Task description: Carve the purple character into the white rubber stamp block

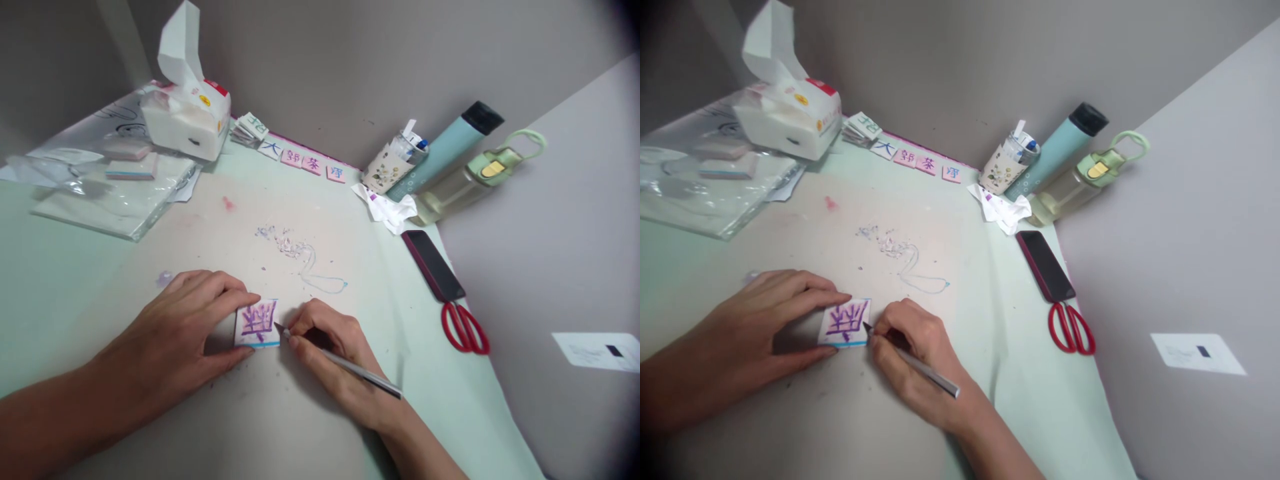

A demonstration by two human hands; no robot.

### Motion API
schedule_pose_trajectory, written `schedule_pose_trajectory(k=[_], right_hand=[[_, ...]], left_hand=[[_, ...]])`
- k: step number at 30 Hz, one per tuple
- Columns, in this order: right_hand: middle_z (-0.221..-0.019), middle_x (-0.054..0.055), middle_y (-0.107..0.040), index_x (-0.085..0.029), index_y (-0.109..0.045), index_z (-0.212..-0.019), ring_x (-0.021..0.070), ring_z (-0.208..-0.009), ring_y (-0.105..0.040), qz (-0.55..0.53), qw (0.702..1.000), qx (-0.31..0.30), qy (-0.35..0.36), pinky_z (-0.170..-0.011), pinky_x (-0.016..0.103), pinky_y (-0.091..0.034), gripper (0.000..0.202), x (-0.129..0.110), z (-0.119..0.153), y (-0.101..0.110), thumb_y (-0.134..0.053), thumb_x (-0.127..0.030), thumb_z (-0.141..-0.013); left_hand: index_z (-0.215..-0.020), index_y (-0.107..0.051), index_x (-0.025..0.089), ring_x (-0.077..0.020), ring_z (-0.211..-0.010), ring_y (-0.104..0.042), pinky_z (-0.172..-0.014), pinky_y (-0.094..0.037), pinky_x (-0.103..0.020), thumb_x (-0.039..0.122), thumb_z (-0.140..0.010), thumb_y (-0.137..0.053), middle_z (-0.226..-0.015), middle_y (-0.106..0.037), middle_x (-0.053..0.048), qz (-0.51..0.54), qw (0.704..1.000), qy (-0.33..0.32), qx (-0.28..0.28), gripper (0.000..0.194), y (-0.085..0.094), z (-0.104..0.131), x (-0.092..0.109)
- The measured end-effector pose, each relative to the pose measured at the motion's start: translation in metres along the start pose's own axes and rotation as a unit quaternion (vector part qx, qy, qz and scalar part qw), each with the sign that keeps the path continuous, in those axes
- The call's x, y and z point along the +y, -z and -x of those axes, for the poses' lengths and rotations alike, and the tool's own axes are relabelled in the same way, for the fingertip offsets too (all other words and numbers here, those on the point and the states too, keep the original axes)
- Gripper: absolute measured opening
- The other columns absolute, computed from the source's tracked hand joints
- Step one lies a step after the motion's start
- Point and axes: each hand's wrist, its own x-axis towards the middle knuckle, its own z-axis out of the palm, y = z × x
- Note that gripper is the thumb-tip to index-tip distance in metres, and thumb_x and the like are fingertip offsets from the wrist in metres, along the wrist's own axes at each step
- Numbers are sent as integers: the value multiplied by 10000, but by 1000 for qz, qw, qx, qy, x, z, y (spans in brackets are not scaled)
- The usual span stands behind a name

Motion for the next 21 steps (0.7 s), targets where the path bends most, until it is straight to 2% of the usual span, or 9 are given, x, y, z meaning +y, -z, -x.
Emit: schedule_pose_trajectory(k=[21], right_hand=[[-810,-23,-571,-221,-560,-813,134,-714,-472,-40,999,-23,-24,-649,279,-355,135,3,4,2,-595,-155,-925]], left_hand=[[-1282,-638,336,-286,-1084,-644,-927,-426,-401,410,-909,-736,-1179,-699,8,-2,1000,-8,-1,393,1,1,0]])
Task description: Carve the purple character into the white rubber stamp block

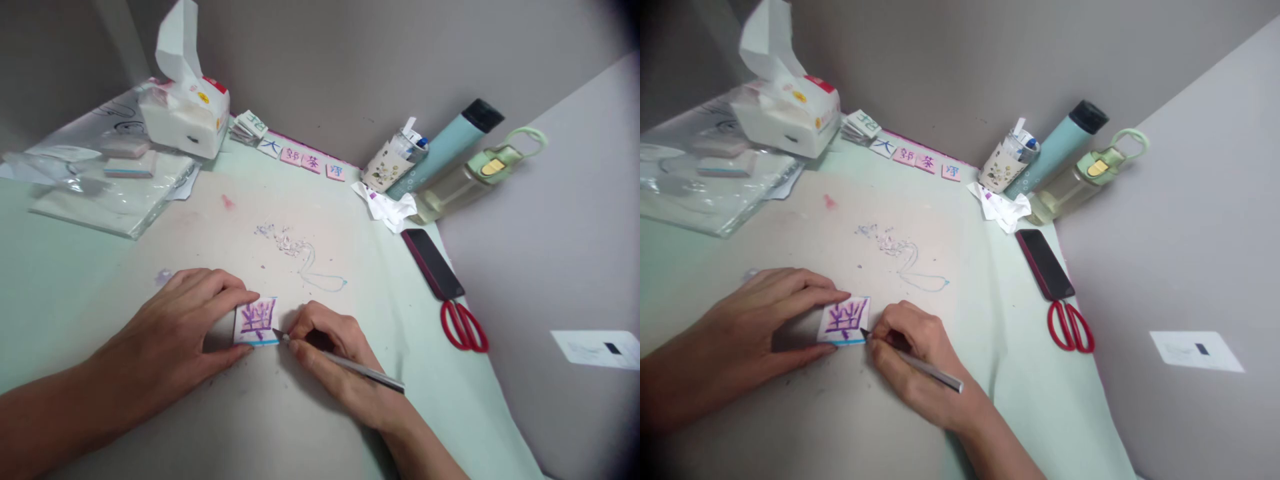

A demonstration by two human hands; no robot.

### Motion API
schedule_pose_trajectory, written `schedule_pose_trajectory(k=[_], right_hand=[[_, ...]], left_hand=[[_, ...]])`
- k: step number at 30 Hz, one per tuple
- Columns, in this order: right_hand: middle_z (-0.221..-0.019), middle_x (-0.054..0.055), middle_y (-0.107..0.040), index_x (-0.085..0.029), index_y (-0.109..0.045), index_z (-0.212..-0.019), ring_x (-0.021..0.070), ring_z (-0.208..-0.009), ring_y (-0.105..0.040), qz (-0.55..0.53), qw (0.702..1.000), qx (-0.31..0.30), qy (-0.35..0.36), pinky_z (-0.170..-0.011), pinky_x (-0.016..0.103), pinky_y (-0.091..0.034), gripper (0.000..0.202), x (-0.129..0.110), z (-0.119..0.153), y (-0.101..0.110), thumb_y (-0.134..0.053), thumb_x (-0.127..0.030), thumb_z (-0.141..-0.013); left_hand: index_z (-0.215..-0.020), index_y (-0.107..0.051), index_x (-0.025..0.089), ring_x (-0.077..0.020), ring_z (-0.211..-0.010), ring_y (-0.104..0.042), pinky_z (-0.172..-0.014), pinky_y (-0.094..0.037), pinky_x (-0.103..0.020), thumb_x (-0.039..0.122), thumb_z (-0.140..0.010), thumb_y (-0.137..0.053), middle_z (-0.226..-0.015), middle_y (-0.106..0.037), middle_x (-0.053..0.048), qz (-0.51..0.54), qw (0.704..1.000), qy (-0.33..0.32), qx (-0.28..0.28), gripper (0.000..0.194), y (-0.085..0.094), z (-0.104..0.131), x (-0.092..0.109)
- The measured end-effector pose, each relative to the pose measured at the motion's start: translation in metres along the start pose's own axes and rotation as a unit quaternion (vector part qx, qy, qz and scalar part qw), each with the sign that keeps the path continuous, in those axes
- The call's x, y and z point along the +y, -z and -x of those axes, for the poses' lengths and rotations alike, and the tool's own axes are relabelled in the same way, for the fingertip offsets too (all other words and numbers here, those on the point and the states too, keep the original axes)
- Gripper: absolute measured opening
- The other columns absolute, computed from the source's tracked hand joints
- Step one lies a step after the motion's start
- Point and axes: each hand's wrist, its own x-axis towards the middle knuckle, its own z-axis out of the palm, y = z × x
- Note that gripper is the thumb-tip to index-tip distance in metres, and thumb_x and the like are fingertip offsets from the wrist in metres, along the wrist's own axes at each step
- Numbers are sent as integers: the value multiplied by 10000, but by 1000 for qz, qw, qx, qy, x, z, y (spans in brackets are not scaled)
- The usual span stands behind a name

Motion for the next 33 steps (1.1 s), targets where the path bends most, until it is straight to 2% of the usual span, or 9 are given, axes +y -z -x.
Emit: schedule_pose_trajectory(k=[4,10,15,19,22,27,31,33], right_hand=[[-811,-16,-591,-215,-577,-807,139,-735,-493,-31,999,20,-9,-665,278,-369,122,-1,2,-5,-602,-164,-915],[-759,-11,-636,-211,-646,-803,144,-708,-508,-133,984,73,-90,-631,268,-370,140,2,5,-11,-701,-263,-921],[-779,3,-746,-207,-707,-815,136,-706,-584,-288,951,94,-63,-672,256,-416,177,10,2,-11,-821,-315,-898],[-784,6,-773,-201,-702,-821,118,-682,-613,-378,920,88,-51,-673,234,-439,199,9,1,-13,-869,-298,-868],[-800,13,-773,-192,-699,-811,111,-683,-611,-415,903,91,-60,-660,222,-438,215,5,0,-15,-891,-284,-842],[-810,14,-759,-190,-704,-826,102,-667,-602,-461,880,90,-70,-644,209,-431,216,2,-1,-19,-901,-279,-828],[-818,14,-753,-196,-694,-835,103,-671,-594,-463,881,85,-53,-648,212,-430,220,4,-1,-21,-894,-287,-844],[-825,12,-749,-204,-685,-840,109,-679,-595,-443,892,85,-36,-660,224,-438,224,6,0,-21,-884,-304,-858]], left_hand=[[-1249,-666,327,-281,-1062,-654,-919,-432,-387,399,-885,-755,-1153,-709,13,6,1000,4,2,382,0,-2,1],[-1258,-645,357,-268,-1088,-666,-932,-466,-359,396,-872,-770,-1166,-705,31,32,999,15,9,408,-1,-2,1],[-1350,-539,386,-214,-1134,-698,-934,-529,-264,406,-902,-745,-1296,-660,39,82,995,45,-19,494,2,2,-1],[-1289,-576,372,-233,-1123,-691,-942,-546,-270,404,-875,-721,-1258,-686,38,128,986,106,21,440,4,2,7],[-1263,-582,360,-237,-1111,-684,-929,-559,-278,391,-862,-714,-1230,-695,25,143,982,115,33,424,4,1,9],[-1277,-570,377,-231,-1092,-713,-914,-605,-271,345,-838,-760,-1209,-711,29,158,982,105,-17,480,7,1,-1],[-1268,-605,376,-269,-1189,-710,-987,-624,-312,409,-816,-768,-1299,-704,11,247,951,178,-53,481,6,1,-6],[-1265,-613,370,-287,-1241,-695,-1014,-620,-324,439,-802,-774,-1331,-696,-1,293,930,208,-74,495,6,0,-7]])
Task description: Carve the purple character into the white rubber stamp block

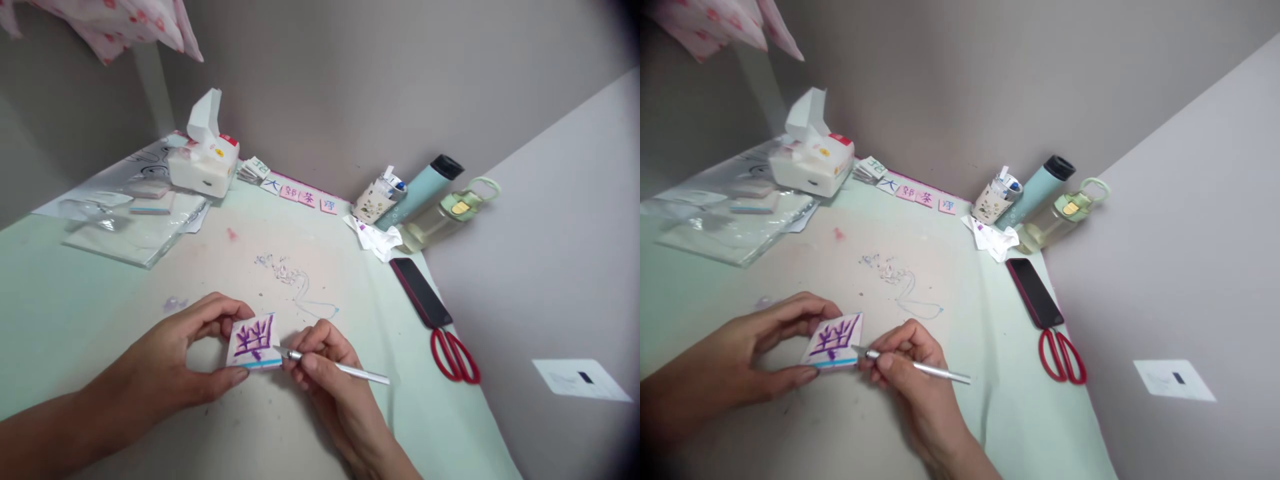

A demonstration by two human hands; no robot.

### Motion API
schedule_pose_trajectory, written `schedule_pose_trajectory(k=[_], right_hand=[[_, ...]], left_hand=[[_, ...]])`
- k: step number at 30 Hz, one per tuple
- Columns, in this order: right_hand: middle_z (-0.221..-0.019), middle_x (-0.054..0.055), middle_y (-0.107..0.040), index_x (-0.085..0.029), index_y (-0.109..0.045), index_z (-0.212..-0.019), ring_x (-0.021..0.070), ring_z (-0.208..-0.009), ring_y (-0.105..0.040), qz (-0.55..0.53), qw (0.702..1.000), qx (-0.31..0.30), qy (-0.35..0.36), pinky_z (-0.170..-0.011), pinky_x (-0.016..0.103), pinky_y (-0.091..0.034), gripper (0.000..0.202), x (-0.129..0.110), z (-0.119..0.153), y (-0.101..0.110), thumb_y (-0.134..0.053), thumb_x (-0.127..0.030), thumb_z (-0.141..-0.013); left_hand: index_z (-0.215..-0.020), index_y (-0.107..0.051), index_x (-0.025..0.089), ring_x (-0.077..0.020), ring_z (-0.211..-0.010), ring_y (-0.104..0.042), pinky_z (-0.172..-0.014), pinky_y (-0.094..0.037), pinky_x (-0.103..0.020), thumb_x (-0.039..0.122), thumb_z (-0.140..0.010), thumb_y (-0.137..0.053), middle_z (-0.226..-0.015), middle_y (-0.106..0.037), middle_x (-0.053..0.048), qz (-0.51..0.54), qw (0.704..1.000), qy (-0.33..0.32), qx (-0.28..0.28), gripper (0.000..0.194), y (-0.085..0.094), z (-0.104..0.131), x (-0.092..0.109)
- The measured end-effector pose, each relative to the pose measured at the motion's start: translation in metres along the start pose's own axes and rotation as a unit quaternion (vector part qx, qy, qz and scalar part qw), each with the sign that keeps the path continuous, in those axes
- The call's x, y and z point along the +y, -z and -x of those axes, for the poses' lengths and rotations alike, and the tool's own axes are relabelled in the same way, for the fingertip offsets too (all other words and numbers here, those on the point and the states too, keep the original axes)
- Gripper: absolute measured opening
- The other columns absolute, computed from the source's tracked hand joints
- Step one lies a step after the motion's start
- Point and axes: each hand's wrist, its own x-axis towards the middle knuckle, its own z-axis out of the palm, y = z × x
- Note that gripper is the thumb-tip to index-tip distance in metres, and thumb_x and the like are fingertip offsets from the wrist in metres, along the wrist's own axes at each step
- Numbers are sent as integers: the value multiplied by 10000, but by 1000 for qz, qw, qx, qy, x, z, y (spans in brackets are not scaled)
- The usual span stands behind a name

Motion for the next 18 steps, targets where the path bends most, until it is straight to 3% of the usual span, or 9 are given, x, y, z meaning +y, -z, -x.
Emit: schedule_pose_trajectory(k=[3,6,10,13,18], right_hand=[[-829,11,-723,-213,-682,-843,132,-722,-596,118,992,10,45,-673,247,-437,202,0,3,4,-855,-309,-882],[-867,19,-694,-219,-678,-872,156,-780,-593,248,966,6,67,-678,268,-427,124,-3,8,7,-775,-268,-931],[-957,37,-694,-223,-668,-924,172,-855,-605,327,940,-51,86,-726,291,-438,63,-8,11,9,-666,-200,-983],[-951,43,-701,-221,-682,-920,178,-852,-614,329,939,-51,86,-726,297,-447,59,-10,11,9,-680,-202,-976],[-849,32,-737,-221,-683,-842,171,-754,-638,169,984,-25,54,-701,292,-479,205,-5,5,9,-848,-337,-881]], left_hand=[[-1242,-633,355,-297,-1230,-686,-1021,-610,-352,443,-780,-780,-1300,-701,-10,-11,1000,17,-13,492,0,-1,6],[-1202,-652,330,-280,-1156,-674,-989,-589,-359,399,-780,-744,-1235,-696,-15,-71,997,-6,34,437,-3,1,14],[-1183,-654,311,-235,-1076,-662,-953,-550,-314,339,-775,-718,-1179,-678,-3,-117,988,-61,80,414,-8,3,18],[-1187,-642,309,-225,-1052,-669,-923,-554,-292,323,-795,-716,-1161,-682,1,-118,986,-86,82,399,-9,4,17],[-1176,-648,314,-234,-1064,-713,-906,-617,-301,326,-768,-739,-1160,-719,-6,-50,996,-59,44,419,-5,4,15]])
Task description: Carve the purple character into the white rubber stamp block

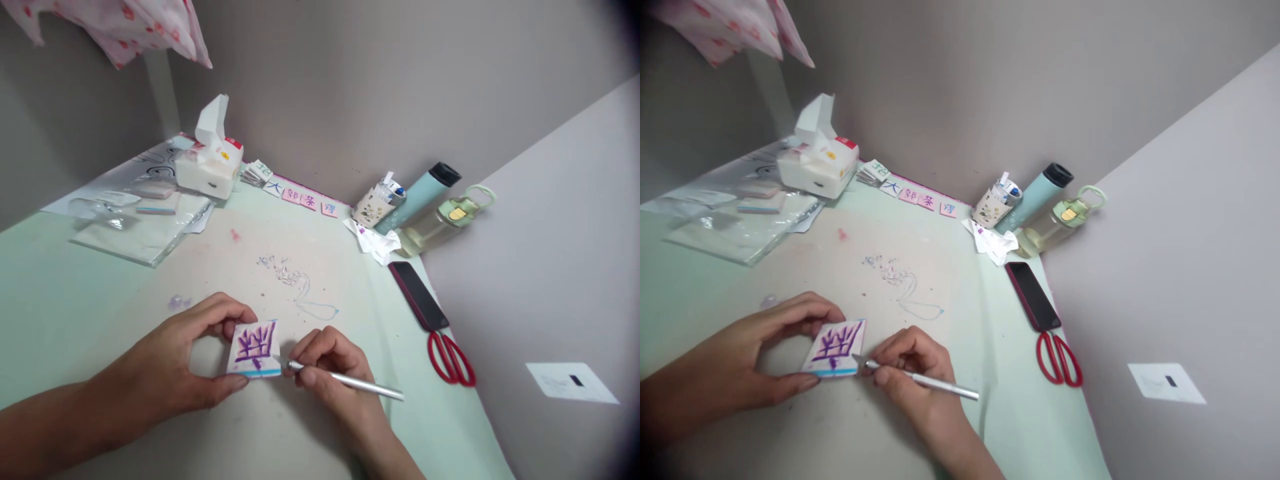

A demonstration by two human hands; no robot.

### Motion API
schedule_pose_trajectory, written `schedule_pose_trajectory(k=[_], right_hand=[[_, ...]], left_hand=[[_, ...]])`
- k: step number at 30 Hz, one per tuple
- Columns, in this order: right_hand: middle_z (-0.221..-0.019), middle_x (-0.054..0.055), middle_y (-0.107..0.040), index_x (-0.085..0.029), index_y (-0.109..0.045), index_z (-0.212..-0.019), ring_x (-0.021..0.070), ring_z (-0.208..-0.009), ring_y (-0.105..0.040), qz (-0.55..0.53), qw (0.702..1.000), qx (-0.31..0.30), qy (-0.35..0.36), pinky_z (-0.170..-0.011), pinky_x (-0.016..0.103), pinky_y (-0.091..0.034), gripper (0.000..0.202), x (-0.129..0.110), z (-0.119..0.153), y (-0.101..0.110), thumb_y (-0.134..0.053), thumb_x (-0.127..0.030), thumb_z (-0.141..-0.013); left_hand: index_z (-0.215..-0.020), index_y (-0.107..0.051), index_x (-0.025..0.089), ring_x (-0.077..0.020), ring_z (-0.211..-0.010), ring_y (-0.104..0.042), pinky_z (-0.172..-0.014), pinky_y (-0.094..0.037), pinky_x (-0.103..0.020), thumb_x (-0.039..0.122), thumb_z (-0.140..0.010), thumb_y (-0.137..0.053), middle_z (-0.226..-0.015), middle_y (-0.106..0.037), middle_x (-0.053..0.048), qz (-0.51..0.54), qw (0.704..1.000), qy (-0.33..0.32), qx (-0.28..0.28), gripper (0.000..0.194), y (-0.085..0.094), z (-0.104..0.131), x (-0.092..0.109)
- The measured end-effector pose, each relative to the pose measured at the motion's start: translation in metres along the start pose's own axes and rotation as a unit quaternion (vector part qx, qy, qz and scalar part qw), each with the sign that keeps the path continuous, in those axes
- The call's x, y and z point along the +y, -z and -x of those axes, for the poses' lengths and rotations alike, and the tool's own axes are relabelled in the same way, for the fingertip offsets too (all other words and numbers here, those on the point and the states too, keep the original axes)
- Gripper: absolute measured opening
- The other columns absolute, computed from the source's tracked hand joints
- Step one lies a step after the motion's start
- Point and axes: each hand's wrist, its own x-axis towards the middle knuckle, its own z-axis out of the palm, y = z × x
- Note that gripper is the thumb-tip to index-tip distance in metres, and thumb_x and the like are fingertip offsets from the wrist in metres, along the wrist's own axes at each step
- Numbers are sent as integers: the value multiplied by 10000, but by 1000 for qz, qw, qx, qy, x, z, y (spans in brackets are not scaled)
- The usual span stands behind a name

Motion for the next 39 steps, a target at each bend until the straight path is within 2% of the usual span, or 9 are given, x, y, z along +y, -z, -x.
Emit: schedule_pose_trajectory(k=[3,7,15,19,22,29,33,36,39], right_hand=[[-789,21,-733,-219,-661,-817,147,-661,-592,-74,997,11,-20,-652,275,-466,283,3,-3,-3,-881,-394,-844],[-805,25,-719,-218,-668,-810,165,-736,-611,0,999,41,-25,-686,279,-463,244,-1,1,-7,-859,-359,-863],[-932,41,-702,-243,-662,-922,183,-838,-643,206,975,18,78,-709,292,-477,81,-2,13,-7,-668,-214,-997],[-955,56,-718,-257,-667,-1007,198,-831,-675,313,931,-17,190,-723,311,-510,156,-2,12,-8,-629,-109,-979],[-949,68,-723,-260,-671,-1057,214,-831,-685,350,907,-29,232,-711,321,-517,230,-4,12,-10,-615,-59,-959],[-920,31,-704,-260,-668,-959,174,-804,-671,278,945,33,170,-711,286,-505,142,0,11,-9,-636,-122,-974],[-900,41,-699,-235,-669,-899,185,-812,-647,231,968,40,89,-701,294,-479,84,1,10,-9,-661,-207,-977],[-867,41,-699,-221,-672,-857,179,-772,-612,176,983,55,11,-669,290,-453,123,-1,8,-8,-730,-287,-944],[-821,42,-706,-214,-678,-801,178,-738,-595,118,990,71,-14,-652,286,-452,197,-4,4,-6,-803,-343,-879]], left_hand=[[-1205,-650,303,-247,-1090,-737,-901,-645,-304,324,-784,-741,-1198,-736,-30,16,999,-5,-28,431,2,-1,-1],[-1187,-634,312,-238,-1051,-709,-882,-616,-309,325,-781,-723,-1156,-713,-13,-43,999,-6,27,416,-1,0,2],[-1184,-622,317,-239,-1043,-687,-898,-573,-312,344,-795,-682,-1148,-693,6,-61,997,0,45,394,-6,2,5],[-1227,-611,324,-242,-1109,-670,-956,-538,-320,331,-842,-681,-1212,-672,0,-92,992,-53,68,392,-7,3,1],[-1257,-594,320,-248,-1142,-654,-982,-514,-333,321,-882,-680,-1234,-657,-12,-114,987,-84,80,385,-7,2,-1],[-1265,-588,338,-255,-1137,-651,-980,-512,-333,278,-861,-692,-1231,-657,-7,-108,987,-100,70,422,-9,3,-4],[-1286,-582,376,-236,-1124,-664,-970,-515,-302,243,-838,-713,-1224,-652,22,-98,985,-118,72,486,-11,4,-5],[-1277,-588,374,-241,-1110,-671,-956,-525,-308,258,-846,-712,-1214,-661,17,-101,985,-120,69,464,-11,4,-5],[-1275,-596,351,-260,-1128,-668,-960,-532,-327,278,-857,-697,-1225,-668,-7,-106,986,-112,66,437,-10,5,-3]])
